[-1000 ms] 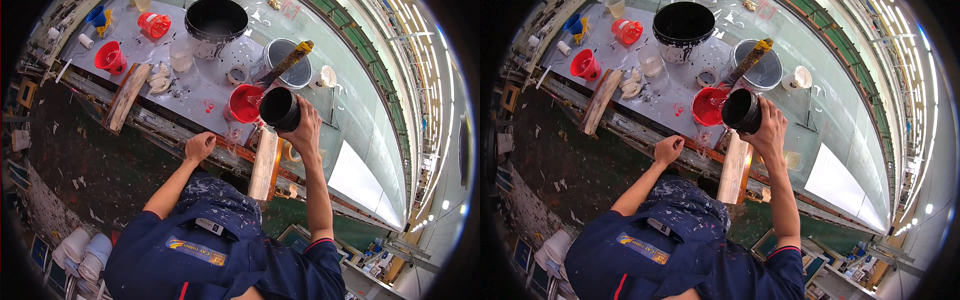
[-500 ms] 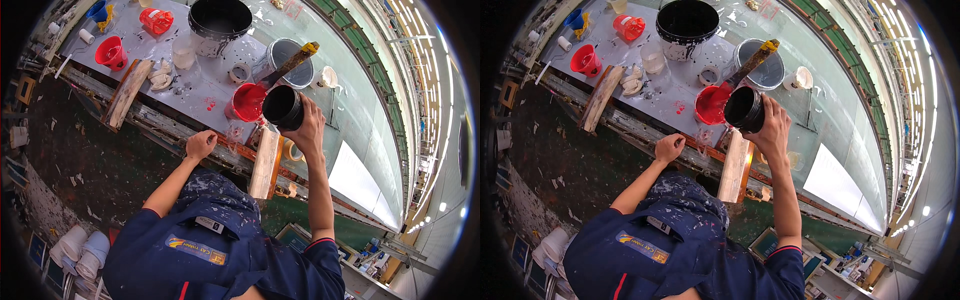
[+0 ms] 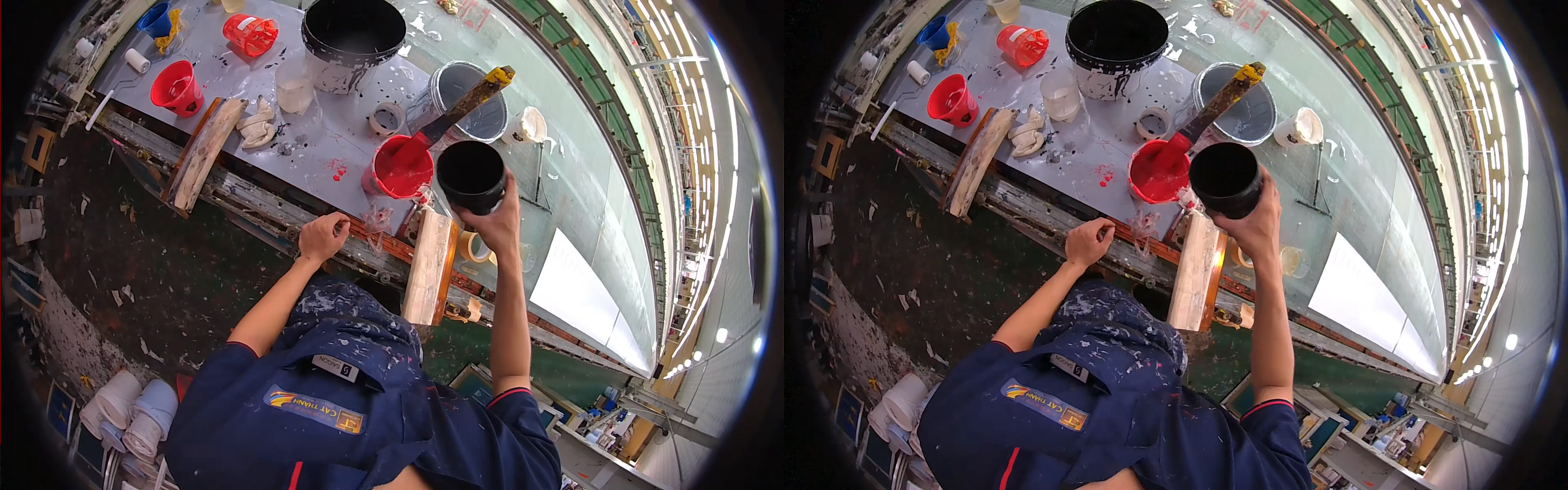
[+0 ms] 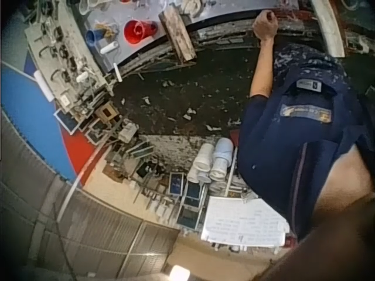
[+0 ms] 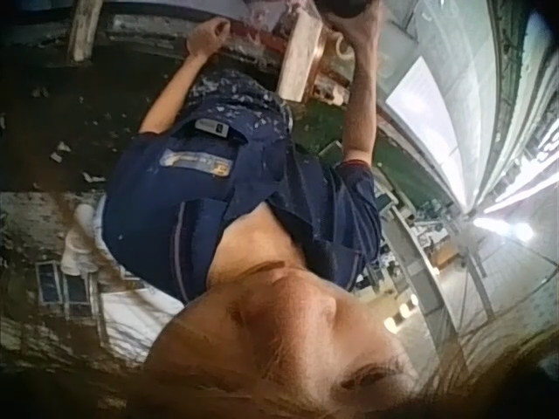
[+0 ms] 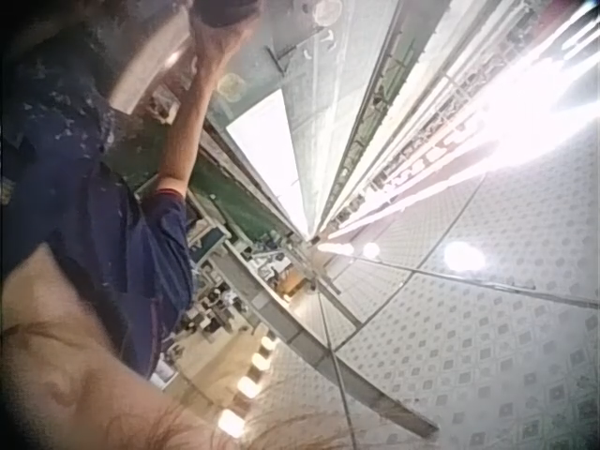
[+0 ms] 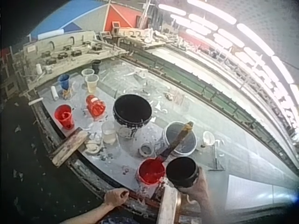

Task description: The recorder is mixing red ink in a small container and cleaning a paint brush in a print shop setting.

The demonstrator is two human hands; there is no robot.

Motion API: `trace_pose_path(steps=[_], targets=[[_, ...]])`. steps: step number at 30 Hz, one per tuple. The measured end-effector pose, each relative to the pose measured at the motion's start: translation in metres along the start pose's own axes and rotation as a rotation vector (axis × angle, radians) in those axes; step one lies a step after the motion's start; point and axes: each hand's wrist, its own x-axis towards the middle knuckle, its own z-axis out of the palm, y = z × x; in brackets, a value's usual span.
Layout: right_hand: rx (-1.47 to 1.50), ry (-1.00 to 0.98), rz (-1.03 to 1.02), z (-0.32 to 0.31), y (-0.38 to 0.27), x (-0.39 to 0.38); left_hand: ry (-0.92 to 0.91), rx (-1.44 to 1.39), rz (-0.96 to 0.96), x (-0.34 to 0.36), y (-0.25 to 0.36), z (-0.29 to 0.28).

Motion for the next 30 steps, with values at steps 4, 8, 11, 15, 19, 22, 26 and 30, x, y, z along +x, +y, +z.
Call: trace_pose_path(steps=[4,8,11,15,19,22,26,30], targets=[[0.491,0.08,0.182,0.027,0.056,-0.01,-0.044,0.018,-0.022,0.0,0.0,-0.001],[0.577,0.245,0.349,0.069,0.105,-0.015,-0.015,0.047,0.03,0.0,-0.004,0.002],[0.525,0.364,0.405,0.097,0.134,-0.01,-0.051,0.077,0.032,-0.001,-0.005,0.005],[0.536,0.429,0.522,0.118,0.151,-0.004,-0.048,0.091,0.054,-0.001,-0.005,0.004],[0.491,0.453,0.485,0.131,0.163,-0.023,-0.066,0.031,-0.001,0.002,-0.001,0.005],[0.257,0.619,0.579,0.128,0.161,-0.042,-0.063,0.011,-0.036,0.002,0.004,0.002],[0.742,0.715,0.307,0.072,0.081,0.001,0.161,-0.032,0.102,0.011,-0.003,0.013],[1.026,0.361,0.054,0.037,0.034,0.096,0.175,-0.1,0.15,0.04,0.053,0.022]])
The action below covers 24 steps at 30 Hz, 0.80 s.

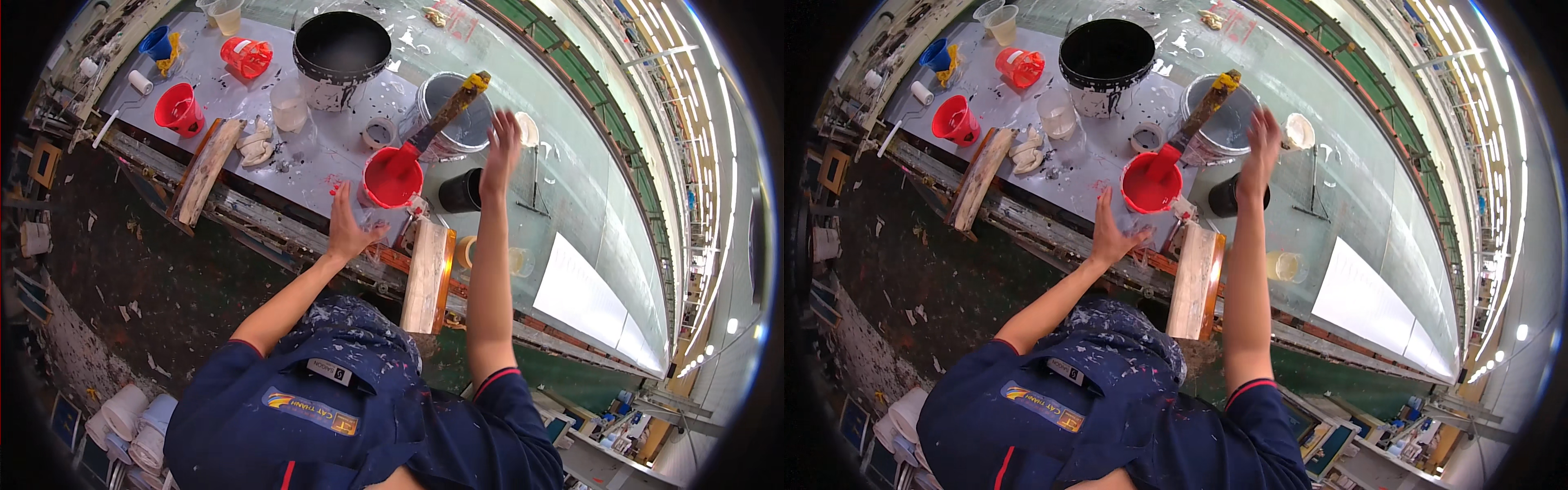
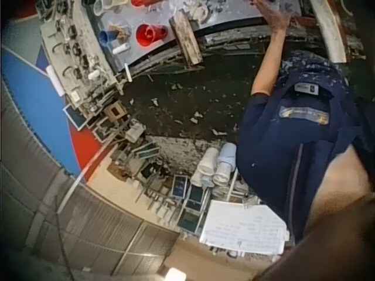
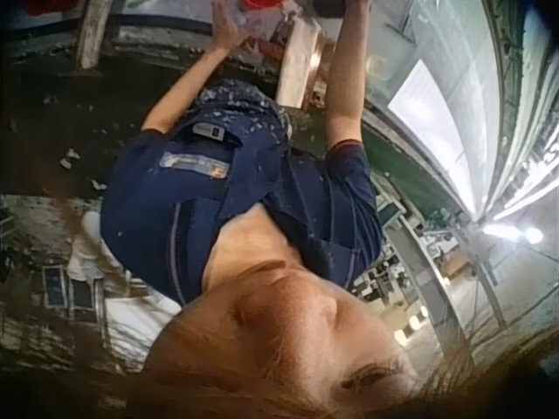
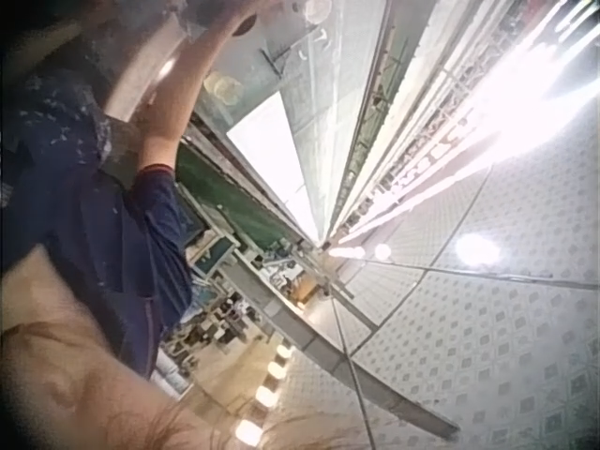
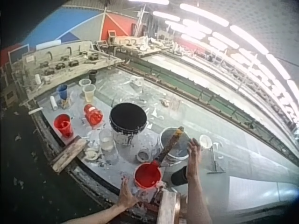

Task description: The recorder is mixing red ink in a small container and cleaning a paint brush in a print shop setting.

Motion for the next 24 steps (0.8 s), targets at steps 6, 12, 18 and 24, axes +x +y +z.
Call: trace_pose_path(steps=[6,12,18,24], targets=[[0.02,-0.25,-0.018,0.06,-0.006,0.023,0.184,0.014,0.084,0.028,0.018,0.034],[0.357,-0.108,-0.104,0.077,-0.05,-0.033,0.171,-0.227,-0.031,0.025,0.01,0.04],[0.261,-0.037,-0.32,0.094,-0.105,-0.044,0.12,-0.241,-0.012,0.024,0.014,0.037],[0.285,0.115,-0.464,0.116,-0.103,-0.046,0.115,-0.236,-0.017,0.024,0.012,0.042]])
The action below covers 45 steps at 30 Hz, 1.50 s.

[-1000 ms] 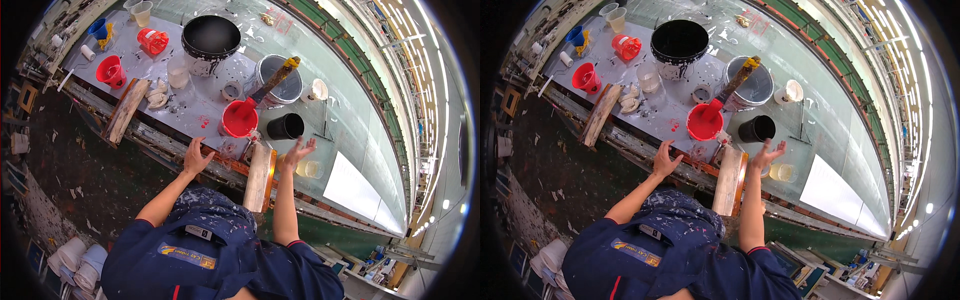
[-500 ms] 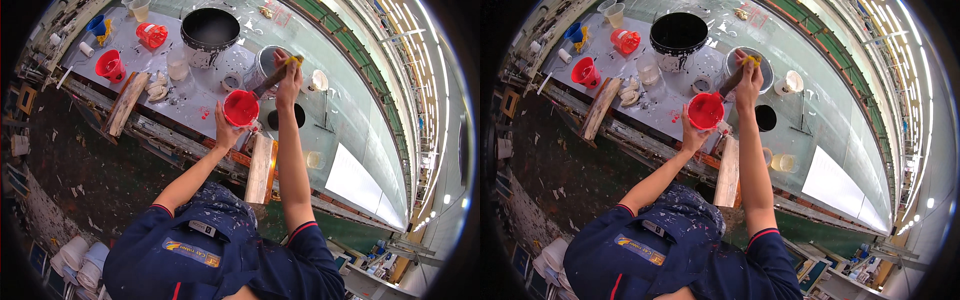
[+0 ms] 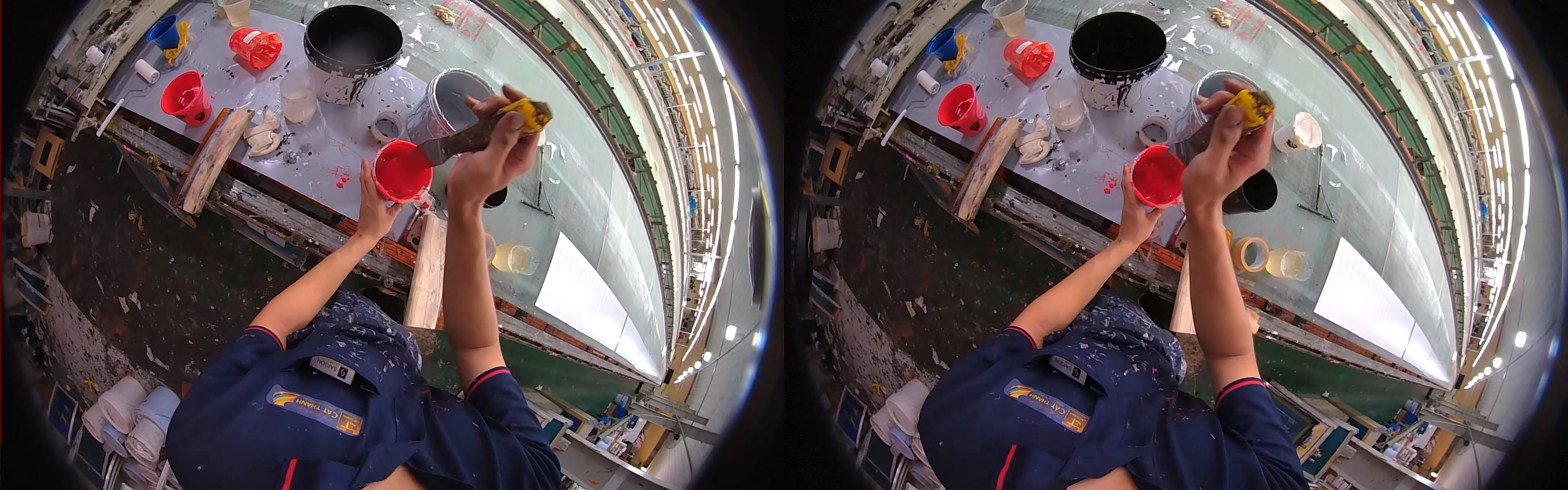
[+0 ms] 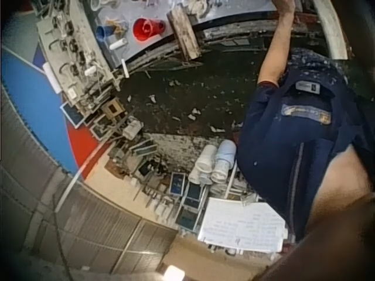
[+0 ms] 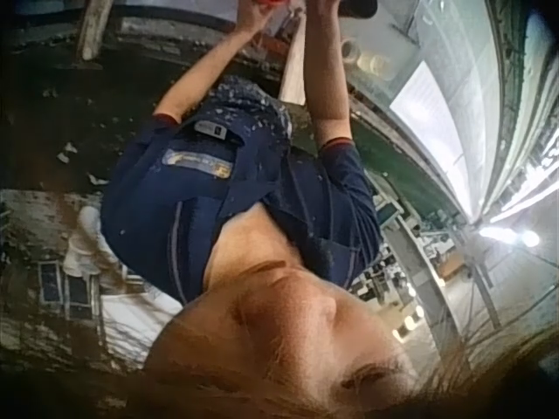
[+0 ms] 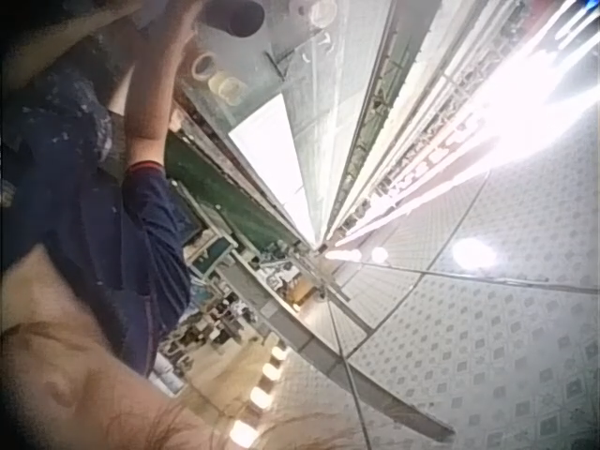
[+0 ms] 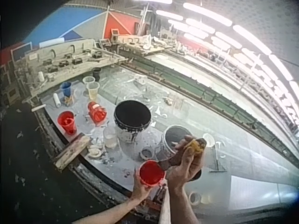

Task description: The recorder is mixing red ink in a small container and cleaning a paint brush in a print shop setting.

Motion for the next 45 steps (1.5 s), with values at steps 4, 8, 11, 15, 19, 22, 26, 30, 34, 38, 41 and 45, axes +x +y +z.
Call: trace_pose_path(steps=[4,8,11,15,19,22,26,30,34,38,41,45], targets=[[0.132,-0.106,0.221,-0.008,0.016,-0.023,-0.034,0.011,-0.007,0.001,-0.005,-0.003],[0.158,-0.163,0.285,-0.034,0.027,-0.048,-0.046,0.025,0.046,0.002,-0.006,-0.002],[0.138,-0.135,0.319,-0.033,0.016,-0.049,-0.086,-0.019,0.037,0.0,-0.011,-0.002],[0.143,-0.101,0.312,-0.019,-0.001,-0.022,-0.072,0.126,0.083,0.002,-0.017,0.0],[0.127,-0.092,0.237,-0.006,-0.015,-0.006,-0.08,0.009,0.051,0.001,-0.01,-0.003],[0.103,-0.087,0.183,-0.004,-0.003,-0.01,-0.082,0.045,0.067,0.001,-0.01,-0.004],[0.118,-0.055,0.243,-0.027,0.03,-0.028,-0.054,0.063,0.111,0.001,-0.017,0.0],[0.063,0.043,0.324,-0.031,0.026,-0.031,-0.061,0.101,0.131,0.0,-0.019,0.0],[0.035,-0.003,0.294,-0.018,0.002,-0.01,-0.088,0.099,0.137,0.004,-0.016,-0.004],[-0.064,-0.062,0.15,0.001,-0.024,0.003,-0.088,0.09,0.116,0.002,-0.018,-0.002],[-0.065,-0.023,0.03,0.005,-0.001,-0.01,-0.047,0.019,0.135,0.002,-0.018,0.002],[-0.216,-0.118,-0.118,-0.037,0.038,-0.047,-0.07,0.095,0.143,0.003,-0.014,0.001]])
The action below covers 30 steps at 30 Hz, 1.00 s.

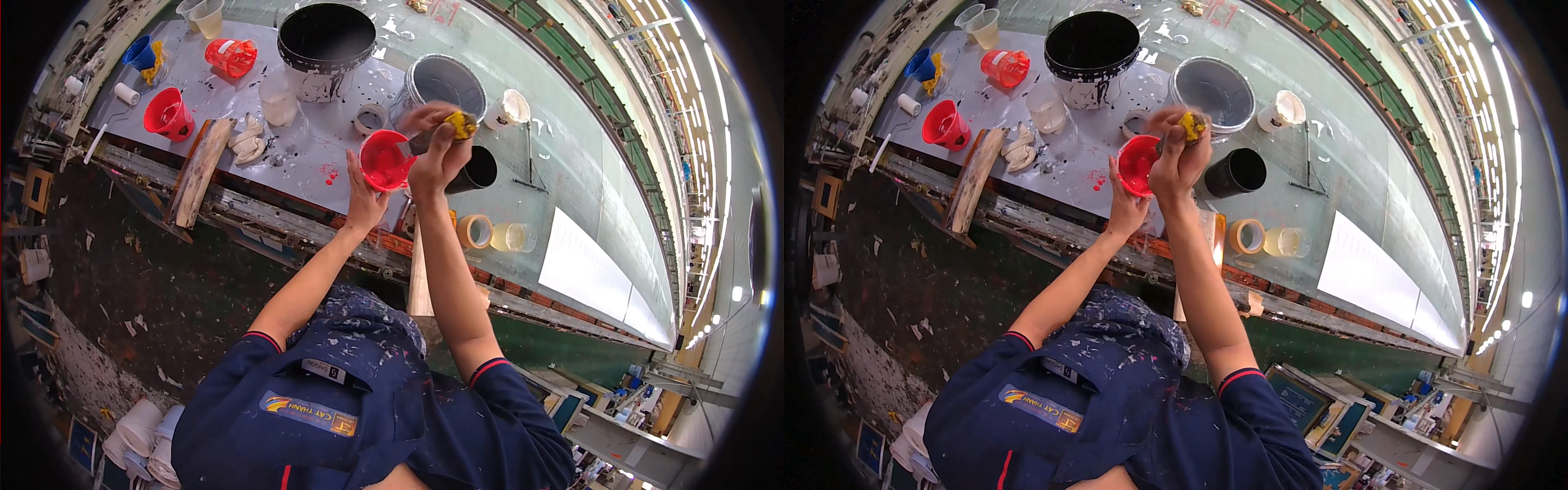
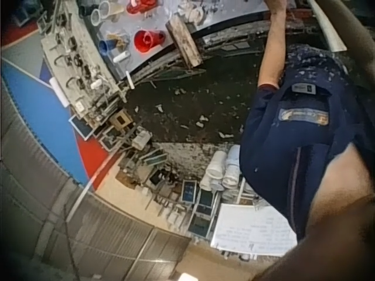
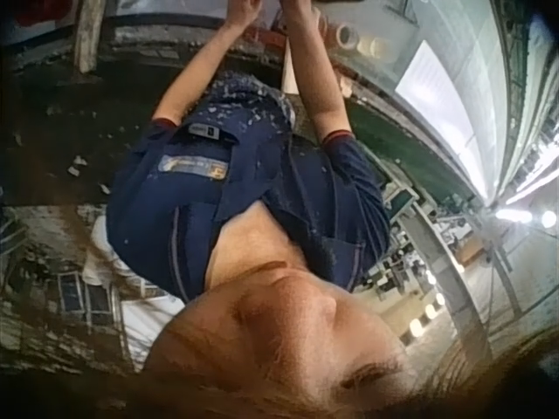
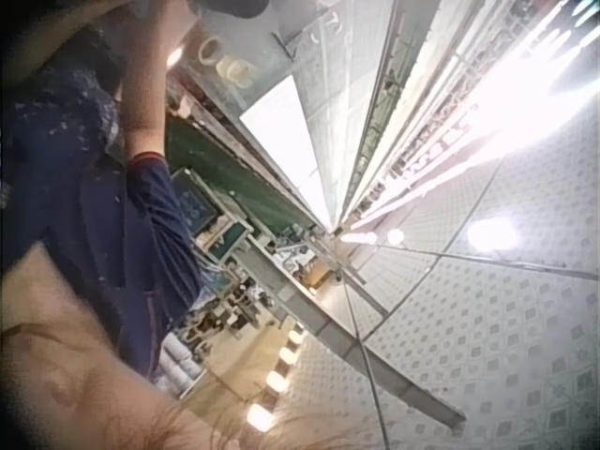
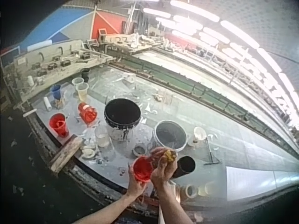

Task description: The recorder is mixing red ink in a small container and cleaning a paint brush in a print shop setting.

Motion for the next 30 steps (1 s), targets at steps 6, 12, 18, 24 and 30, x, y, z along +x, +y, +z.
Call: trace_pose_path(steps=[6,12,18,24,30], targets=[[0.215,-0.044,0.289,0.014,-0.042,0.026,-0.007,-0.064,0.004,-0.005,-0.007,-0.001],[0.297,0.081,0.173,0.016,-0.038,0.036,0.016,-0.015,0.063,0.001,-0.005,0.0],[0.301,0.006,0.335,0.006,-0.011,0.012,0.025,-0.111,0.062,0.0,-0.006,0.001],[0.335,0.031,0.193,0.018,-0.053,0.06,0.019,-0.039,0.065,-0.001,-0.006,0.0],[0.327,0.04,0.272,0.005,0.007,0.012,-0.002,-0.061,0.037,-0.001,-0.005,0.005]])
